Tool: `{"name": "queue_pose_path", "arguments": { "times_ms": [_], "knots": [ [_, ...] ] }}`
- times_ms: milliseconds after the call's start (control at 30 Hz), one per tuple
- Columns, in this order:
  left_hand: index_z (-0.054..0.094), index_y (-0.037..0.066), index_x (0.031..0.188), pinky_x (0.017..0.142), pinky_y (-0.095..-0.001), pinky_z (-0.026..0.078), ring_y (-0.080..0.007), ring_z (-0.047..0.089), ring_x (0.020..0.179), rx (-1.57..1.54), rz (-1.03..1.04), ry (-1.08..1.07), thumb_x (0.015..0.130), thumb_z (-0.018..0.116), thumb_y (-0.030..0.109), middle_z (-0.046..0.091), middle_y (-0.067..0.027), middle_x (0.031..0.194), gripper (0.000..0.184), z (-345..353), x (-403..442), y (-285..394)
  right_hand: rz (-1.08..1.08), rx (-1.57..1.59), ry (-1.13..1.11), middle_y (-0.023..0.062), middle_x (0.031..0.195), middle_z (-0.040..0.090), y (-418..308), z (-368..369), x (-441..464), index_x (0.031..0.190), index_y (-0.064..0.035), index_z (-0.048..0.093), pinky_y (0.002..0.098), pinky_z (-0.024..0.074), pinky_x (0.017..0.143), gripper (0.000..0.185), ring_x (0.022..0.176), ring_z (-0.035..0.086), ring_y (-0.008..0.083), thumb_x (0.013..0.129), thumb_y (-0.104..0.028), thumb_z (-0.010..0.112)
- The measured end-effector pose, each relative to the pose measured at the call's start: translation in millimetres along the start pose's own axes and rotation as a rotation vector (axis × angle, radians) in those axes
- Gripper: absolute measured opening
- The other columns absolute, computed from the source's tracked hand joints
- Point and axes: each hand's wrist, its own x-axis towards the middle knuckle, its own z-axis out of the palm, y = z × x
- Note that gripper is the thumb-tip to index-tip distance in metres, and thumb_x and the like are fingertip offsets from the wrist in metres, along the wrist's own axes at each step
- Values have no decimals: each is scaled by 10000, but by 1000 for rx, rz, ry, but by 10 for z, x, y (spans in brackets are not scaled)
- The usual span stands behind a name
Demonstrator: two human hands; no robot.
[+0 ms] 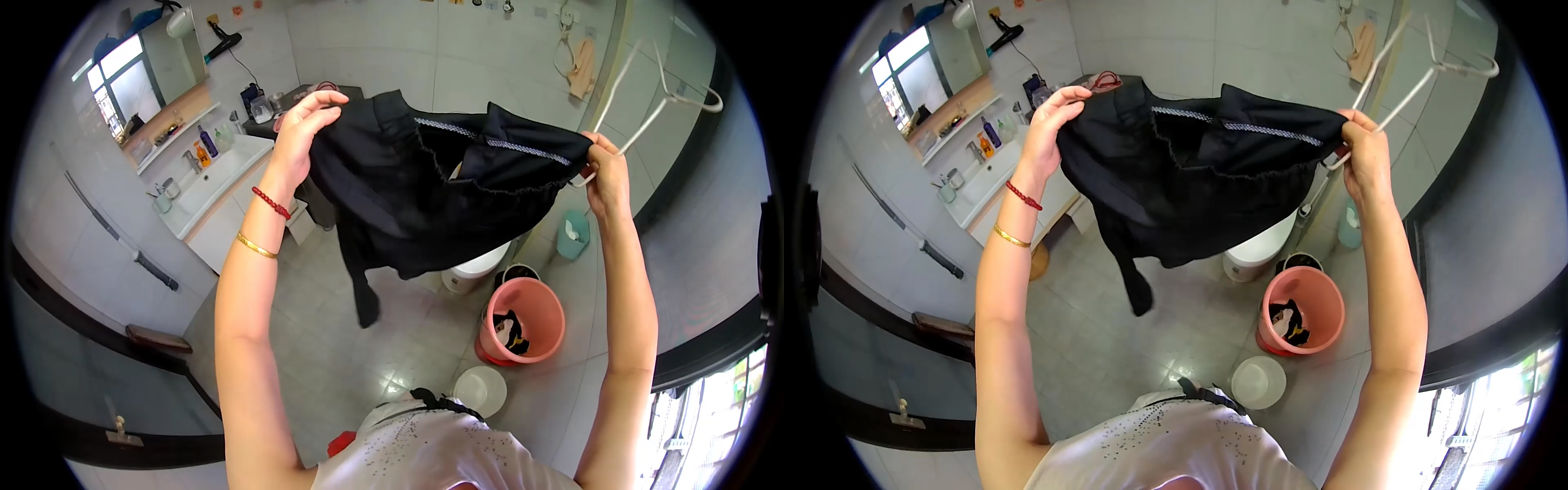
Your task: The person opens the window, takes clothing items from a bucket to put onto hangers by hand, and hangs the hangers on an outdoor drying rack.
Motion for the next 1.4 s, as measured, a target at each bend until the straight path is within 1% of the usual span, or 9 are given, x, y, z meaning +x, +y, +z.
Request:
{"name": "queue_pose_path", "arguments": {
  "times_ms": [300, 533, 667, 700, 800, 867, 1100, 1267, 1400],
  "knots": [
    [547, 63, 998, 860, -210, 335, -63, 463, 934, 195, -27, -60, 802, 503, 65, 537, 23, 916, 202, -16, -119, -385, -11, -50, -49, 7, 712, 553, -156, 127, 84, 797, -11, 589, 216, 397, 603, 146, 666, 498, 88, 727, 5, 463],
    [551, 84, 1038, 831, -204, 352, -56, 500, 909, 408, -393, -373, 837, 559, 184, 562, 27, 914, 225, -20, -140, -690, -30, -61, -160, 33, 681, 552, -83, 350, 300, 755, 2, 578, 250, 408, 536, 130, 617, 508, 113, 726, -4, 452],
    [453, 38, 1198, 820, -331, 433, -166, 551, 942, 262, -559, -270, 817, 565, 491, 588, -83, 1026, 602, 381, -309, -788, -3, -37, -160, 27, 608, 514, 12, 579, 194, 749, 14, 571, 254, 304, 362, 132, 494, 441, 94, 715, 0, 444],
    [407, 29, 1238, 779, -333, 457, -174, 555, 931, 287, -564, -294, 801, 579, 503, 584, -93, 1029, 667, 562, -401, -873, 35, -119, -203, 8, 710, 552, 26, 579, 174, 795, 5, 590, 207, 375, 551, 164, 639, 499, 81, 732, 1, 439],
    [304, 18, 1318, 614, -318, 512, -188, 575, 877, 334, -571, -382, 787, 616, 447, 581, -119, 1016, 750, 1089, -646, -1201, 21, -187, -180, 15, 715, 556, 11, 741, 219, 803, 13, 593, 211, 376, 554, 166, 643, 500, 86, 730, 2, 444],
    [348, -4, 1285, 531, -294, 517, -190, 606, 764, 416, -607, -396, 802, 599, 295, 580, -130, 1010, 621, 1405, -823, -1419, 10, -144, -119, 17, 681, 540, 21, 709, 257, 782, 12, 591, 224, 349, 511, 156, 600, 467, 86, 717, -6, 450],
    [450, -43, 1166, 757, -450, 523, -345, 621, 835, -275, -926, -290, 806, 400, 21, 546, -194, 1099, 370, 1589, -632, -1782, -67, -287, -28, 2, 630, 518, -211, 219, 84, 722, 8, 593, 226, 330, 516, 135, 559, 430, 91, 696, -17, 463],
    [516, -24, 932, 721, -463, 492, -299, 572, 798, -532, -830, -76, 842, 466, 104, 579, -158, 904, 164, 1260, -49, -1655, 44, -875, 142, 14, 577, 517, 132, -479, -125, 731, 13, 605, 256, 371, 467, 162, 502, 463, 101, 682, -18, 454],
    [538, 19, 917, 726, -393, 482, -229, 574, 773, -382, -664, -20, 841, 511, 127, 584, -87, 845, 135, 1396, 75, -1228, 148, -765, 98, 93, 557, 559, 824, -928, -443, 742, 11, 612, 300, 456, 437, 158, 454, 549, 160, 693, -47, 474]
  ]
}}
